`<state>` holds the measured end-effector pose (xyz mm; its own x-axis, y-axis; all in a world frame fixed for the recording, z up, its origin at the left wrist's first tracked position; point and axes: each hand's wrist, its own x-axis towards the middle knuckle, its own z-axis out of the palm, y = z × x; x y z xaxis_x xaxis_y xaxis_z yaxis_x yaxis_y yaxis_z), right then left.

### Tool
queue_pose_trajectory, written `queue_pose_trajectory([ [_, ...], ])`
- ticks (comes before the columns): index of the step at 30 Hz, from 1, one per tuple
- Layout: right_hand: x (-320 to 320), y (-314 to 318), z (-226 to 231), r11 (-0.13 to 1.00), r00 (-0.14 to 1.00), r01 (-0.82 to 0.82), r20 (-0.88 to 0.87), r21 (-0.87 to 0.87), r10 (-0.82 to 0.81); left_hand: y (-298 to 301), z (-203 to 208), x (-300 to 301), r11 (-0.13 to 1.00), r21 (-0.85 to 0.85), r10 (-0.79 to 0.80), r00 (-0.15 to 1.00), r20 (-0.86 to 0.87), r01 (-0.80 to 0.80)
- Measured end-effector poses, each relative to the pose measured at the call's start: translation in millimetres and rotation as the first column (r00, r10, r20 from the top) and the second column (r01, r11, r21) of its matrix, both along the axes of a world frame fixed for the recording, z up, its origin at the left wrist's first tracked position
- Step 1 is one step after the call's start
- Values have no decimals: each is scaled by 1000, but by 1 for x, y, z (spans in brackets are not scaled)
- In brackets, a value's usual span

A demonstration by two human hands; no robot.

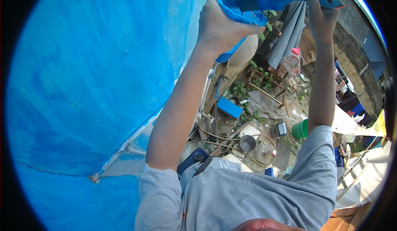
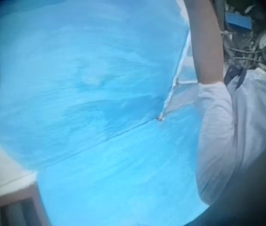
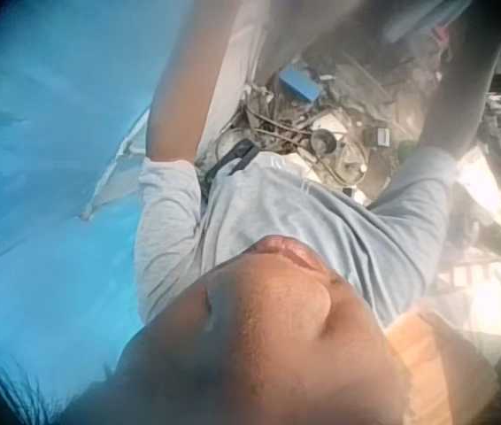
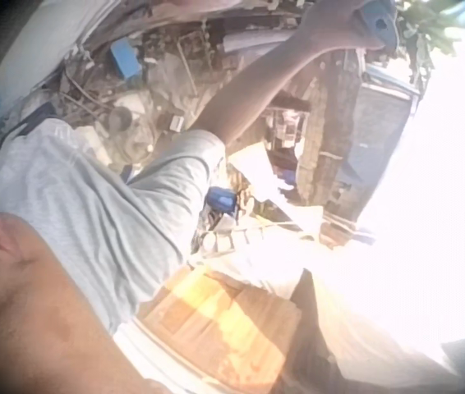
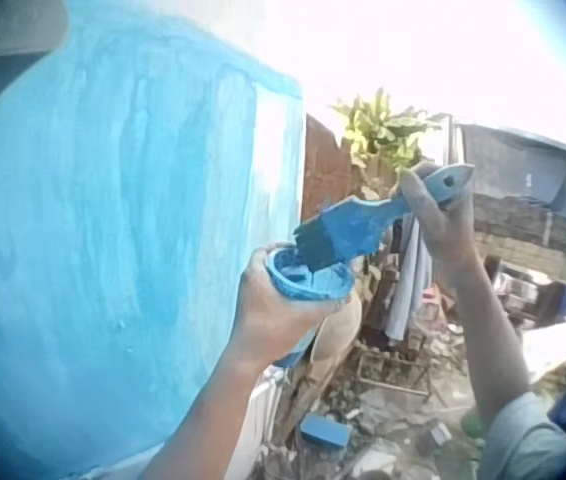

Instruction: The person paints a wall using a paintbrush, periodically dipping the brush into a cup of paint before applying more paint to the wall.

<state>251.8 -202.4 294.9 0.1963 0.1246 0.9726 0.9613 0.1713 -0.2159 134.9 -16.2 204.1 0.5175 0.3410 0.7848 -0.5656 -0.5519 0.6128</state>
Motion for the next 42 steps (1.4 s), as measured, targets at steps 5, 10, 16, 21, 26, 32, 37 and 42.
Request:
queue_pose_trajectory([
  [5, -19, -9, 12, 989, 934, 6, 354, -149, 48, -5, -2, 2, 999, -32, -23, 999, 42, 24],
  [10, -27, -15, 12, 970, 904, 45, 422, -240, 63, -9, 3, -3, 1000, -16, 25, 1000, 3, -25],
  [16, -17, -20, 23, 993, 972, 21, 236, -116, 7, -10, 5, -5, 995, -74, -67, 998, -1, 67],
  [21, -29, -15, 52, 970, 983, -5, 179, -244, 50, -7, 13, -5, 996, -14, -87, 995, -47, 86],
  [26, -59, 7, 69, 906, 935, 203, 347, -370, -67, -6, 15, -5, 985, -31, -171, 984, -58, 169],
  [32, -80, 18, 78, 787, 915, 260, 403, -560, -16, -5, 10, -5, 985, -33, -170, 985, -21, 169],
  [37, -83, 15, 78, 771, 910, 284, 414, -570, -29, -6, 11, -8, 977, -64, -202, 979, 17, 202],
  [42, -79, 18, 73, 785, 915, 259, 404, -563, -12, -10, 12, -12, 977, -91, -198, 980, -34, 194],
])
